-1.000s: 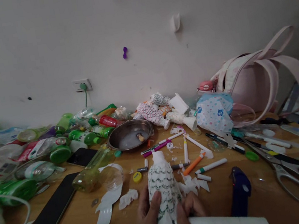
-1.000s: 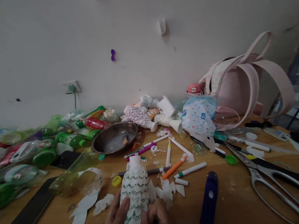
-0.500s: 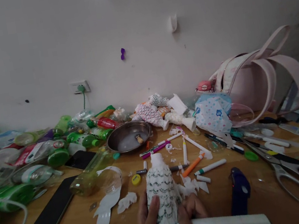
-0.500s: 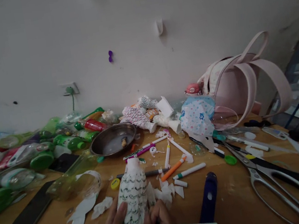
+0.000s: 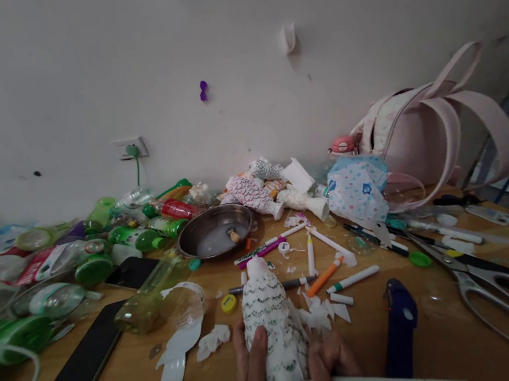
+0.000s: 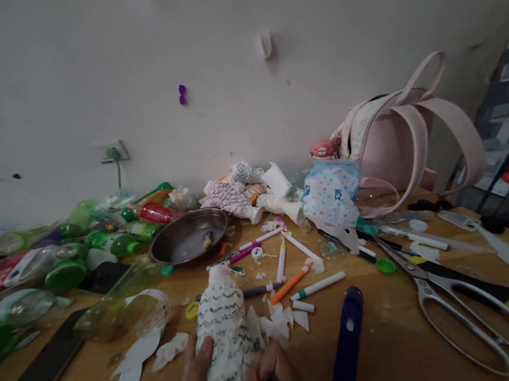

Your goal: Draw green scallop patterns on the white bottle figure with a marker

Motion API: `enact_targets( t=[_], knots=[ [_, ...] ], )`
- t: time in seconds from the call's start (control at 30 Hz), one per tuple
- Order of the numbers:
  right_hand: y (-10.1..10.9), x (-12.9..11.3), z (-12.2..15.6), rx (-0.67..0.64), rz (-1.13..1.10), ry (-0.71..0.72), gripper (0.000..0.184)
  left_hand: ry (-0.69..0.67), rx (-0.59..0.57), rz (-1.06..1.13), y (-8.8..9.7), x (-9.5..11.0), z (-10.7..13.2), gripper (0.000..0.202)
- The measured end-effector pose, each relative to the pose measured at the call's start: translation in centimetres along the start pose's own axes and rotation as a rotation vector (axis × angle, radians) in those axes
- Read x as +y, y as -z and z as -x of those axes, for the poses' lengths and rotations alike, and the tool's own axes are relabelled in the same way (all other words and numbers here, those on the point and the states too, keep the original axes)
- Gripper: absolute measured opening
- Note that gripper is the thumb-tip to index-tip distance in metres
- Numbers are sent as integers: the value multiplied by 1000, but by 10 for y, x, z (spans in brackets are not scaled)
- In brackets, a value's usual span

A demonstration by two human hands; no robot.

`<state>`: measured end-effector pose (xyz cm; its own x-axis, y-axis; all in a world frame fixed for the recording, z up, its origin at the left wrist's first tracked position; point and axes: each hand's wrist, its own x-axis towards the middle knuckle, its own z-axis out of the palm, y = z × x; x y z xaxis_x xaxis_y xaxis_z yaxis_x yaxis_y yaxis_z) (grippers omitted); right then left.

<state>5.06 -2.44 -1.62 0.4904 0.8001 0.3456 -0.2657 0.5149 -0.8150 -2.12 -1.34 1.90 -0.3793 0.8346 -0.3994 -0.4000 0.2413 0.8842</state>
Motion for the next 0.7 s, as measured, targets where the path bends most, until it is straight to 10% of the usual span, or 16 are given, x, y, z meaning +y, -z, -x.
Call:
enact_targets(
  t=[0.7],
  knots=[
    [5,3,0,-1,169,-89,28,18,-32,-11,0,3,1,55]
  ],
)
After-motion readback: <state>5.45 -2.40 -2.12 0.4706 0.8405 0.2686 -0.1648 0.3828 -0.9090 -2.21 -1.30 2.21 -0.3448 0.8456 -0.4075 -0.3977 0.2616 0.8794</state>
